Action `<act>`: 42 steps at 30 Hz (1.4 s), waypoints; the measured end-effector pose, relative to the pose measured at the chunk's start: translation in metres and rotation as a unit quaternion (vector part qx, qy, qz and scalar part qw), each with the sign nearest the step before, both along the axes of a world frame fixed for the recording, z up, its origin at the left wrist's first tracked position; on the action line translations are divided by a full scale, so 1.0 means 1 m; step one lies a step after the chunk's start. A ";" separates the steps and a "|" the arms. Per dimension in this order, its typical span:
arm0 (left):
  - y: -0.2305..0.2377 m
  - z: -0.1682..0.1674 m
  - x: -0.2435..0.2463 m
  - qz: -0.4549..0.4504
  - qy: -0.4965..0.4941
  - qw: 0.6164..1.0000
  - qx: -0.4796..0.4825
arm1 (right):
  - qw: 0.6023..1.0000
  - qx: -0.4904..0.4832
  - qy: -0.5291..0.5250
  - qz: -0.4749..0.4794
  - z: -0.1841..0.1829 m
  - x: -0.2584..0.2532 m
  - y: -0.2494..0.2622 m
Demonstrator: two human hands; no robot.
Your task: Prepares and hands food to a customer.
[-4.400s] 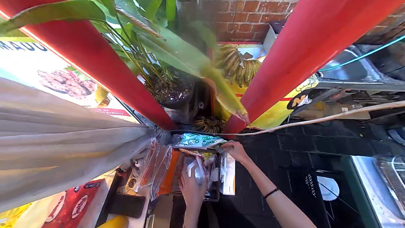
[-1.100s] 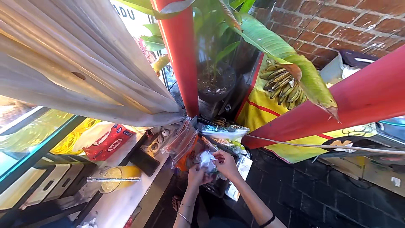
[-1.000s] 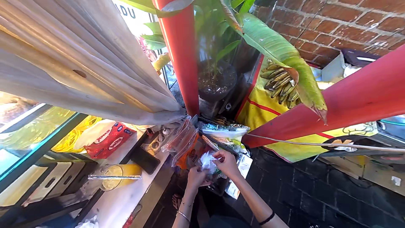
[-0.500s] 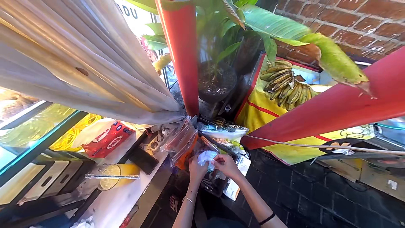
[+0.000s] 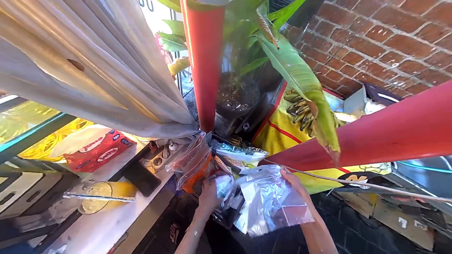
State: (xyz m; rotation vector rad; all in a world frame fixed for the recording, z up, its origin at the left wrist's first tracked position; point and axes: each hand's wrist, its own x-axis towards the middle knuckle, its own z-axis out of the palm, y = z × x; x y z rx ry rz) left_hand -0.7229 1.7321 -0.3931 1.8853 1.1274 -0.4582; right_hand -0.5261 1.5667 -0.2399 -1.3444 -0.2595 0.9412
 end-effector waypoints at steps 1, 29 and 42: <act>0.001 0.012 -0.017 0.044 -0.121 0.992 0.010 | 0.998 0.017 0.008 0.058 0.005 0.001 0.000; -0.354 0.185 -0.571 0.791 -0.485 0.261 0.268 | 0.616 0.310 -0.368 0.624 0.077 -0.655 0.093; -0.512 0.177 -0.694 0.845 -0.172 0.047 0.503 | 0.494 0.000 0.163 0.854 0.072 -0.931 -0.141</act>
